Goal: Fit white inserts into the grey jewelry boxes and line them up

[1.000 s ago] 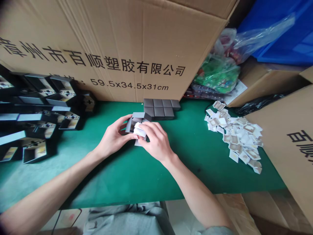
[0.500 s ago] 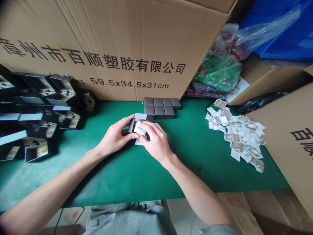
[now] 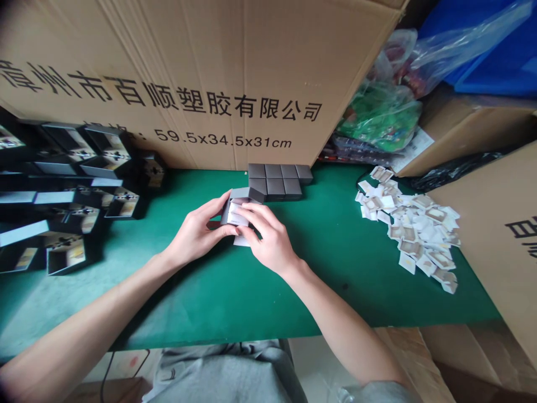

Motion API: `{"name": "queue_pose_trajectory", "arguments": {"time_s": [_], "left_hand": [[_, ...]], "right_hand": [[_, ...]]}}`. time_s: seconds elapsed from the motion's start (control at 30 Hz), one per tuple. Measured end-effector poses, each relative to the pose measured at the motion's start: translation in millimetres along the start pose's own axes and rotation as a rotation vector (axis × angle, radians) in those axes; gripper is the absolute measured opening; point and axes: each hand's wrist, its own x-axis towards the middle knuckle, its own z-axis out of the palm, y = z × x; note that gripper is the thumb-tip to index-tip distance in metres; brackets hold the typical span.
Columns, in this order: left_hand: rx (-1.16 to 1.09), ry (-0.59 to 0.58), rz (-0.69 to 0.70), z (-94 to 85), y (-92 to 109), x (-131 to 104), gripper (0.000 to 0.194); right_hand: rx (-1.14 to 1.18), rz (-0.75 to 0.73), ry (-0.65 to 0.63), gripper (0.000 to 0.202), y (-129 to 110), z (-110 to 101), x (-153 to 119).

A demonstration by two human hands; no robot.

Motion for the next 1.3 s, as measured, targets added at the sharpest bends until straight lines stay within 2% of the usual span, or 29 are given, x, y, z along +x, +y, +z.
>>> {"name": "queue_pose_trajectory", "arguments": {"time_s": [0.17,0.27,0.37,0.67,0.87,1.03,1.3], "left_hand": [[-0.254,0.032,-0.142,2.6,0.1,2.7,0.092],[-0.402,0.001,-0.258,3.7,4.6,3.8,0.094],[-0.465,-0.027,-0.313,3.5,8.6,4.5,0.09],[-0.555,-0.046,-0.378,4.1,12.4,5.3,0.073],[-0.688,-0.105,-0.402,5.9,12.2,6.3,0.046],[-0.752,-0.122,-0.397,4.6,16.4,6.1,0.041],[-0.796,-0.169,-0.414,1.6,13.3,8.4,0.034]], "right_hand": [[0.044,-0.011,0.025,0.03,-2.0,-1.2,2.8],[0.03,-0.009,0.055,0.032,-2.6,-1.2,2.2],[-0.001,-0.048,0.083,0.036,-1.0,-1.1,0.7],[-0.095,-0.186,0.154,0.039,4.7,0.4,0.0],[-0.208,-0.191,0.146,0.042,7.6,0.1,-0.6],[-0.293,-0.18,0.156,0.035,5.6,-2.1,0.7],[-0.267,-0.237,0.017,0.034,6.3,-11.3,5.5]]}}
